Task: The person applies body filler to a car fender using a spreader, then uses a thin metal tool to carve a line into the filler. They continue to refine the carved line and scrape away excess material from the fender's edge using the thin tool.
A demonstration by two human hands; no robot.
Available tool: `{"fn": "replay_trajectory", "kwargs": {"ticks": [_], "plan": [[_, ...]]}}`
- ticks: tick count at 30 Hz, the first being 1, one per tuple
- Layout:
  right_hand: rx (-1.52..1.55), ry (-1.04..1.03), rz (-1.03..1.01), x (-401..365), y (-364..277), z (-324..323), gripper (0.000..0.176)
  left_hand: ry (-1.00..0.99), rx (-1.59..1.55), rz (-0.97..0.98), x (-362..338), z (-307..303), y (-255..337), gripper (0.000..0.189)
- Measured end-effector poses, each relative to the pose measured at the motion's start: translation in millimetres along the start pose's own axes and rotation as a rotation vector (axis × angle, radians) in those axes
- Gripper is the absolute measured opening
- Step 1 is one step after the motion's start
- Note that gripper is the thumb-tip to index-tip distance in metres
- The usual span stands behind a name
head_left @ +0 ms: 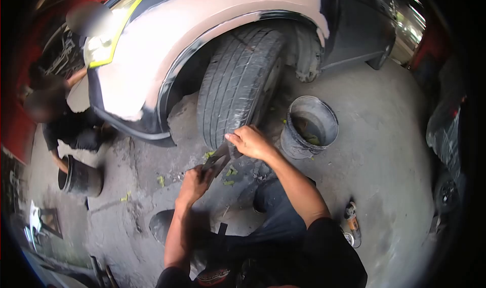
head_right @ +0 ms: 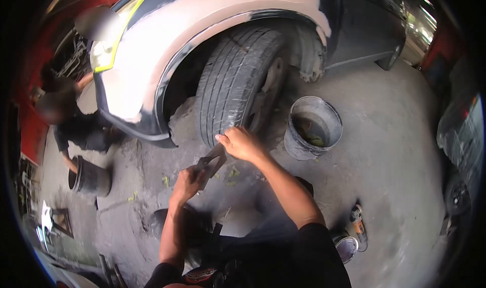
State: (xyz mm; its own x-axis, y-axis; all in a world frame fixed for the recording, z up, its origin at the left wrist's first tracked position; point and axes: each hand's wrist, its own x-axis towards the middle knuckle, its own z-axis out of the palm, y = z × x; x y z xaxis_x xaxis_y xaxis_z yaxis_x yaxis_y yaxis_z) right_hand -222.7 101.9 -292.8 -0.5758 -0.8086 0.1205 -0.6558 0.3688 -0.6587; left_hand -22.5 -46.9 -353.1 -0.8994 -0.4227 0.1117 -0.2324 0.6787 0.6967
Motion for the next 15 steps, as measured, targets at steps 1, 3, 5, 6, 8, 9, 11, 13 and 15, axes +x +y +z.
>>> {"fn": "replay_trajectory", "kwargs": {"ticks": [1,3,5,6,8,9,11,13,15], "plan": [[0.047,0.014,0.094,1.7,11.7,11.6,0.053,0.035,0.013,-0.011,0.4,-4.9,-1.2,0.033],[0.407,-0.112,0.26,-3.5,18.6,20.7,0.063,0.028,-0.054,-0.13,1.2,-11.7,-13.7,0.03],[0.223,-0.08,0.187,-2.8,27.6,31.9,0.071,0.033,-0.254,-0.239,2.9,-17.7,-11.5,0.028],[0.264,-0.092,0.188,-4.3,25.5,32.3,0.07,0.047,-0.417,-0.279,-0.1,-28.3,-0.1,0.027],[0.504,-0.112,0.178,-10.6,14.3,25.7,0.069,0.182,-0.818,-0.269,0.2,-27.6,11.9,0.024],[0.704,-0.124,0.173,-16.3,5.9,21.6,0.07,0.202,-0.911,-0.29,-0.6,-31.0,11.4,0.02],[0.979,-0.162,0.128,-21.2,-1.4,15.8,0.071,0.217,-1.155,-0.273,1.5,-38.8,37.7,0.022],[1.124,-0.203,0.053,-24.9,-0.7,10.2,0.072,0.126,-1.183,-0.267,2.3,-43.9,39.5,0.023],[1.216,-0.214,0.041,-24.7,1.2,10.0,0.066,0.035,-1.182,-0.261,6.0,-49.2,35.0,0.026]]}}
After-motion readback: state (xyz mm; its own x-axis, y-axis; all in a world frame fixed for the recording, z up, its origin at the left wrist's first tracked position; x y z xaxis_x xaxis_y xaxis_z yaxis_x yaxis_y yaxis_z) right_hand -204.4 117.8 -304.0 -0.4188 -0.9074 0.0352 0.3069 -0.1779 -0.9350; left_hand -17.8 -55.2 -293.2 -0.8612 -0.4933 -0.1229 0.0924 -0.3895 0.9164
